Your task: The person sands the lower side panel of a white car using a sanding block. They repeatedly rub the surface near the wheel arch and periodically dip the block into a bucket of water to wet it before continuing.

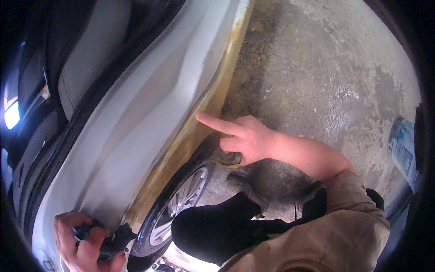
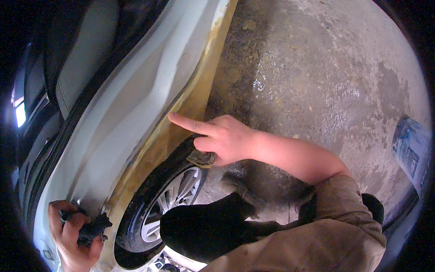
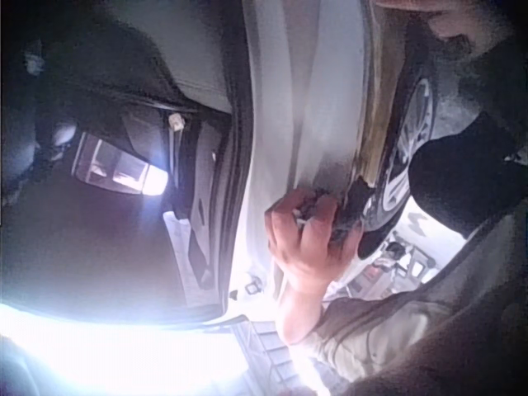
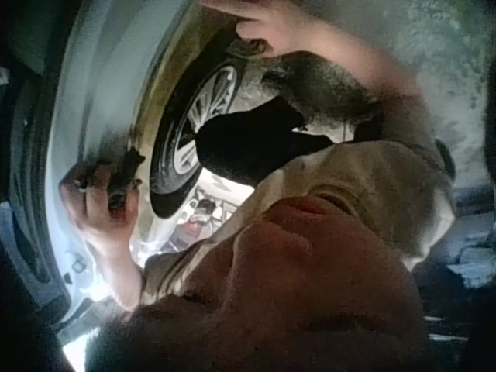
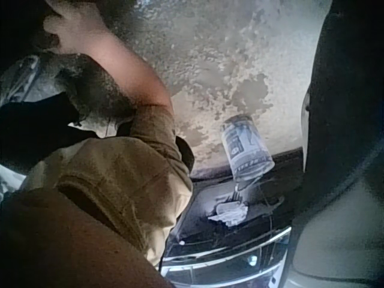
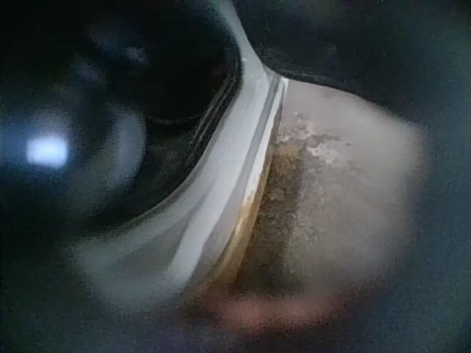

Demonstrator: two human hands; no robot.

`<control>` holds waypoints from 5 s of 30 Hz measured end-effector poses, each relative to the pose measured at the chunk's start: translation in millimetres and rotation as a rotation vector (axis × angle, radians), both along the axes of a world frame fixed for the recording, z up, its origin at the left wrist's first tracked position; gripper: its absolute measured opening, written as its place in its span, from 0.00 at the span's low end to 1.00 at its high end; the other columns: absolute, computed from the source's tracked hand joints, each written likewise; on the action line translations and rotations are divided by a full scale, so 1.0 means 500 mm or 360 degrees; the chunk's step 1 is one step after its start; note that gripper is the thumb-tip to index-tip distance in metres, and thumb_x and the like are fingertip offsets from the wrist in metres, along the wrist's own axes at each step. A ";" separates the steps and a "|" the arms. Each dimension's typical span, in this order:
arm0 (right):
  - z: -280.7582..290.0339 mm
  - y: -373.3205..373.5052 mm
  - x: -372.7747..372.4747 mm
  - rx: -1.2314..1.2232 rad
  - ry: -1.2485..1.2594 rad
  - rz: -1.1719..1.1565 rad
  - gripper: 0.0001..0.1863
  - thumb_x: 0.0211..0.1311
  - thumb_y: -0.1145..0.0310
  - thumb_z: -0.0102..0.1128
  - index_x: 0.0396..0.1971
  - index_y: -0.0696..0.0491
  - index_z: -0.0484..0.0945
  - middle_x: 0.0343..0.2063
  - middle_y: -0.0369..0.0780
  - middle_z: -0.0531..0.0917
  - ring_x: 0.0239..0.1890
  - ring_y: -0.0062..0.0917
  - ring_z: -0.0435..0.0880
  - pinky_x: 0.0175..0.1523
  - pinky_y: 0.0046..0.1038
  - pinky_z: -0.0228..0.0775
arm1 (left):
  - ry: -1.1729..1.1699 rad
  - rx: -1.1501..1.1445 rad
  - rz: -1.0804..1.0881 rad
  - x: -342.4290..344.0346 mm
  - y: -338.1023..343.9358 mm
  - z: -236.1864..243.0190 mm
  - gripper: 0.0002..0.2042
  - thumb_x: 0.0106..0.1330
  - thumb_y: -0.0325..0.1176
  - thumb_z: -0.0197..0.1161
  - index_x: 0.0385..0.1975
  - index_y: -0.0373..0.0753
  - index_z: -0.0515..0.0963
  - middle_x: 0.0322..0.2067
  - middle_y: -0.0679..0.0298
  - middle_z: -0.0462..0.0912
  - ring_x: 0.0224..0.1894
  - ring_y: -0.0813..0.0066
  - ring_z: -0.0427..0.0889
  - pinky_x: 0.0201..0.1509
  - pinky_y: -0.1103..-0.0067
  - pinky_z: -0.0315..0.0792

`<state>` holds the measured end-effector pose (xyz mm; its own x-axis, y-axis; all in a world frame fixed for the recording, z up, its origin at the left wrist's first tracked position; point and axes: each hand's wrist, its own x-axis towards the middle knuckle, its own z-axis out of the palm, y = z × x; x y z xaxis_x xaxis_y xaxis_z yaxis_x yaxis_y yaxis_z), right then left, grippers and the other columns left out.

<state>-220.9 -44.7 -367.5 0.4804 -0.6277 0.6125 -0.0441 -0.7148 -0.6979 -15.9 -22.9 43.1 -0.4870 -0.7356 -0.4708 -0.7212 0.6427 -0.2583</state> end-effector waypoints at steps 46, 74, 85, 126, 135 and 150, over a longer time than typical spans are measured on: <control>0.228 0.039 0.128 -0.0082 -0.0497 0.0311 0.17 0.55 0.68 0.66 0.45 0.54 0.84 0.49 0.41 0.87 0.23 0.30 0.85 0.30 0.33 0.81 | 0.0473 -0.0068 0.0412 0.017 -0.027 -0.004 0.15 0.44 0.33 0.72 0.32 0.38 0.79 0.32 0.56 0.76 0.33 0.61 0.78 0.35 0.71 0.71; 0.423 0.110 0.225 0.0237 -0.0589 0.0918 0.35 0.64 0.68 0.60 0.73 0.47 0.67 0.24 0.46 0.83 0.23 0.42 0.85 0.28 0.43 0.79 | 0.0494 0.0014 0.0472 0.014 -0.034 -0.006 0.14 0.52 0.37 0.73 0.34 0.37 0.79 0.31 0.58 0.80 0.36 0.60 0.76 0.40 0.70 0.71; 0.449 0.120 0.247 0.0221 -0.0528 0.1061 0.39 0.62 0.70 0.60 0.76 0.46 0.63 0.26 0.47 0.83 0.22 0.39 0.84 0.29 0.42 0.76 | 0.0546 0.0016 0.0495 0.026 -0.029 -0.011 0.14 0.53 0.36 0.72 0.36 0.37 0.79 0.34 0.59 0.82 0.37 0.62 0.76 0.41 0.70 0.71; 0.297 0.085 0.152 0.0005 -0.0470 0.0328 0.16 0.63 0.67 0.59 0.46 0.58 0.86 0.63 0.50 0.79 0.21 0.31 0.87 0.26 0.36 0.82 | 0.0566 -0.0039 0.0485 0.008 -0.021 -0.014 0.13 0.48 0.34 0.72 0.30 0.36 0.78 0.31 0.55 0.77 0.35 0.59 0.76 0.37 0.71 0.70; 0.159 0.017 0.086 0.0024 -0.0294 0.0025 0.07 0.47 0.72 0.70 0.19 0.54 0.78 0.67 0.38 0.77 0.35 0.28 0.91 0.37 0.32 0.85 | 0.0472 -0.0084 0.0514 0.016 -0.003 0.005 0.15 0.43 0.34 0.72 0.29 0.37 0.77 0.32 0.55 0.77 0.36 0.58 0.78 0.38 0.70 0.71; -0.073 -0.133 -0.069 0.0174 0.0299 -0.0656 0.22 0.41 0.76 0.79 0.24 0.49 0.67 0.68 0.37 0.77 0.47 0.33 0.89 0.40 0.30 0.81 | 0.0416 -0.0122 0.0513 0.014 -0.001 -0.004 0.16 0.40 0.37 0.70 0.30 0.39 0.77 0.35 0.52 0.75 0.33 0.61 0.77 0.34 0.70 0.70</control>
